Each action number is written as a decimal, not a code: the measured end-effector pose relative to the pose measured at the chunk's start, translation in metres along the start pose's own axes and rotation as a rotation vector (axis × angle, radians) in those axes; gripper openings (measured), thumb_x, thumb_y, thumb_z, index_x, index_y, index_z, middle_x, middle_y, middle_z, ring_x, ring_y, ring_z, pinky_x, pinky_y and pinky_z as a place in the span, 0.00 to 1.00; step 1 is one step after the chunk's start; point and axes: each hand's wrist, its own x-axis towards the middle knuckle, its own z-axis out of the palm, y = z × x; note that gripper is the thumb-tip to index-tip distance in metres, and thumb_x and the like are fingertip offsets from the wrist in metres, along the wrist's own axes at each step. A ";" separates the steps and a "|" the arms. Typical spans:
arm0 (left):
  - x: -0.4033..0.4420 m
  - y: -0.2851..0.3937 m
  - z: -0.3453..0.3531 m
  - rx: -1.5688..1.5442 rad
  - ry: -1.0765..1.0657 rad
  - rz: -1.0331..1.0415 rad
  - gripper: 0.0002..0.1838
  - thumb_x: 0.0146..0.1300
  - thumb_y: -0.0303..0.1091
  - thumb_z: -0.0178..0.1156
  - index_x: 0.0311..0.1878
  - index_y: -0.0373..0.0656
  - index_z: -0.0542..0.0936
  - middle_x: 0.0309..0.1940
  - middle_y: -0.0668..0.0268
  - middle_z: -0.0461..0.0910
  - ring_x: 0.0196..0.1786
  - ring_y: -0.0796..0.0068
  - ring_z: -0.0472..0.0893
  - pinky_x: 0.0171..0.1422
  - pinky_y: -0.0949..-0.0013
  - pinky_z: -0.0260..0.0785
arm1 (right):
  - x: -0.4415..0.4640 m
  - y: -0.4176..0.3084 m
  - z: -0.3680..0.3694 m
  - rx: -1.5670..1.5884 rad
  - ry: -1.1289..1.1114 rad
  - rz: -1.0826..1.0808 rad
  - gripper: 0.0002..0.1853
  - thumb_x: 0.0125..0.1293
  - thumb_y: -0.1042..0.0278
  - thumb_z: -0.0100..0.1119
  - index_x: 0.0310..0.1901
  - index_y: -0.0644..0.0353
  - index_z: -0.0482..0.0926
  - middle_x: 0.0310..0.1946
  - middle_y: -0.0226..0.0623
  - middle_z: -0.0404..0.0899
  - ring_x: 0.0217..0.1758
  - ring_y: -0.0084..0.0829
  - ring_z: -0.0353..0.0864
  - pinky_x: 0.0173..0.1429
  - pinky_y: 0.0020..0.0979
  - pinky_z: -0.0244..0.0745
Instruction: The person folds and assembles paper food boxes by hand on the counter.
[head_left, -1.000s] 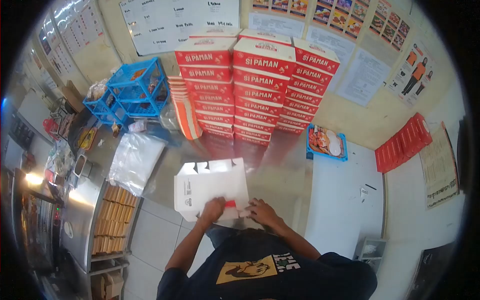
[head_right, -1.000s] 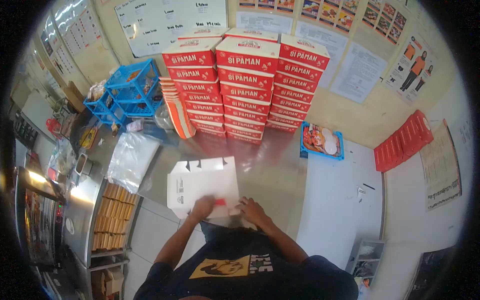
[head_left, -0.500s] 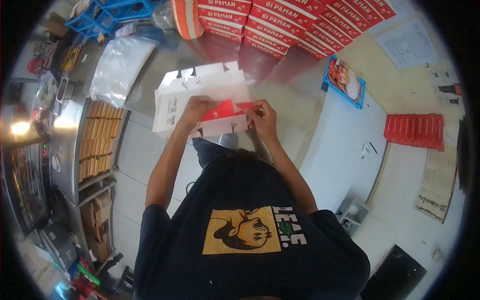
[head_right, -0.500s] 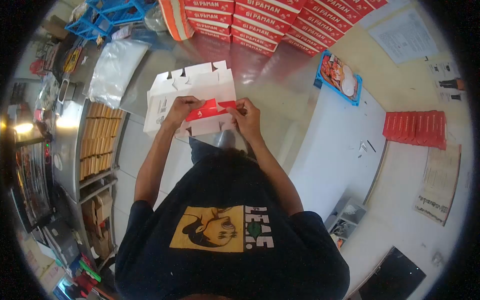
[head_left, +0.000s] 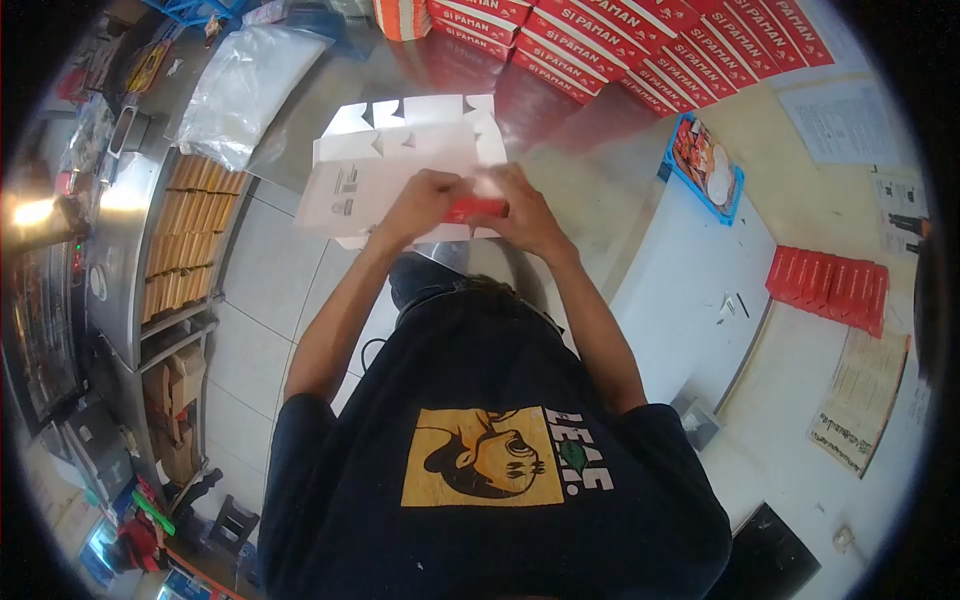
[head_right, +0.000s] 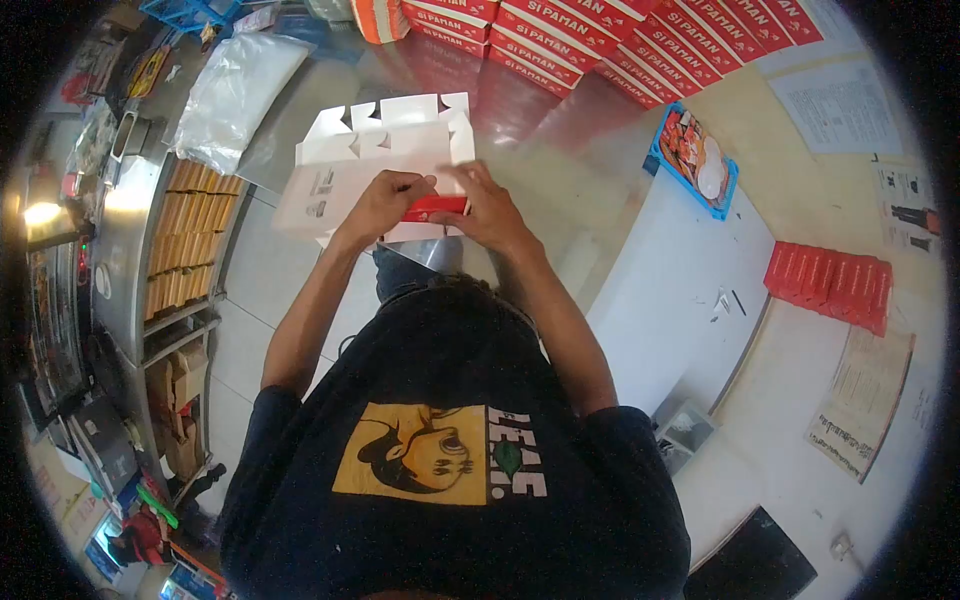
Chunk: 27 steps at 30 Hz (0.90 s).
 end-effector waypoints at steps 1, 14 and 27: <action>-0.009 0.002 -0.002 0.001 -0.001 -0.004 0.14 0.65 0.42 0.69 0.41 0.39 0.88 0.32 0.64 0.85 0.36 0.76 0.80 0.48 0.68 0.74 | -0.002 0.024 0.001 -0.162 -0.172 -0.108 0.11 0.65 0.60 0.68 0.35 0.61 0.85 0.32 0.42 0.81 0.33 0.44 0.82 0.41 0.40 0.76; -0.061 0.072 -0.054 0.553 0.238 0.319 0.08 0.59 0.24 0.67 0.42 0.35 0.86 0.35 0.54 0.82 0.37 0.56 0.84 0.42 0.59 0.75 | 0.026 -0.047 -0.053 -0.219 -0.411 -0.073 0.17 0.68 0.57 0.61 0.33 0.66 0.82 0.29 0.55 0.81 0.33 0.54 0.79 0.40 0.46 0.72; -0.073 0.013 -0.013 0.481 0.495 0.712 0.31 0.49 0.49 0.80 0.50 0.39 0.80 0.47 0.51 0.72 0.45 0.53 0.77 0.47 0.54 0.73 | 0.022 -0.012 0.005 0.003 0.065 -0.150 0.20 0.68 0.56 0.67 0.53 0.62 0.81 0.48 0.42 0.80 0.41 0.31 0.84 0.42 0.35 0.79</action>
